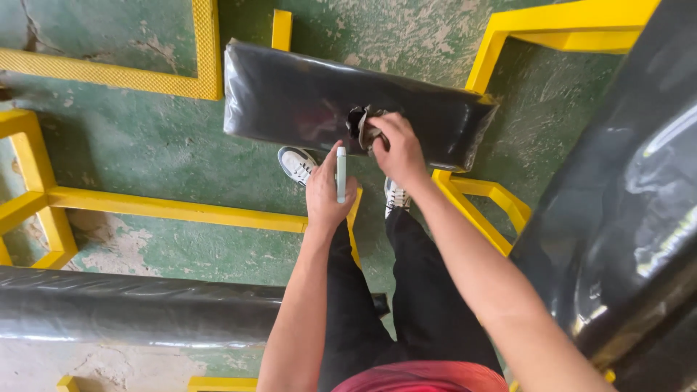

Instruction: Cleaning and wiping down various pieces of gym equipment using a spray bottle and a cloth.

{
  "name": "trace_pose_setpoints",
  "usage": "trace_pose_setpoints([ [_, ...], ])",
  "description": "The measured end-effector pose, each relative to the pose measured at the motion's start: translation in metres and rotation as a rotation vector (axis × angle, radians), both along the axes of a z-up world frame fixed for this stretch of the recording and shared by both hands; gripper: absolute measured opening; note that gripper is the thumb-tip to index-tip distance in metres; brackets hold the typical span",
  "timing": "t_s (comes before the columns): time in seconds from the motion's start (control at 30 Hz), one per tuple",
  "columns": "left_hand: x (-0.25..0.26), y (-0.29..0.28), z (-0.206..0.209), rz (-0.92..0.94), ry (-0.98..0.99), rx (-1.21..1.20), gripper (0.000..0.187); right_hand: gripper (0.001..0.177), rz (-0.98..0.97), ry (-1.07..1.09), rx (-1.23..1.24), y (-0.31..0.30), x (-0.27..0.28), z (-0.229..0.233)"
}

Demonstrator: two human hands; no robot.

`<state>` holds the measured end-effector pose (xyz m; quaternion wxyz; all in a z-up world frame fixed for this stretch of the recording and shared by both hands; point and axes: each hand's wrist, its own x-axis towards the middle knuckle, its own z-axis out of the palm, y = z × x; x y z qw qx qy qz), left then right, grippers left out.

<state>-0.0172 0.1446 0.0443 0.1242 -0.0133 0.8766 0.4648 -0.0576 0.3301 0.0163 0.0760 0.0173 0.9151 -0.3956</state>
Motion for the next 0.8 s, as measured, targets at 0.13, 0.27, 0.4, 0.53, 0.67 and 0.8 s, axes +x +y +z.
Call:
trace_pose_setpoints([
  [0.13,0.013,0.014,0.030,0.010,-0.057,0.004,0.065,0.034,0.104,0.015,-0.099,0.041,-0.027,0.066],
  [0.27,0.021,0.037,0.074,-0.003,-0.004,0.007,0.060,0.027,0.120,-0.453,0.159,0.085,-0.033,0.128],
  [0.4,0.045,0.071,0.138,-0.036,0.025,-0.002,0.059,0.027,0.291,-0.678,0.445,0.135,-0.020,0.202],
  [0.53,0.068,0.099,0.202,-0.044,0.119,0.021,0.058,0.030,0.341,-0.648,0.481,0.189,0.007,0.277],
  [0.67,0.098,0.125,0.244,-0.122,0.169,0.053,0.056,0.029,0.255,0.001,0.387,0.243,0.042,0.341],
  [0.8,0.122,0.148,0.281,-0.184,0.142,0.020,0.054,0.037,0.192,0.118,0.581,0.280,0.071,0.362],
])
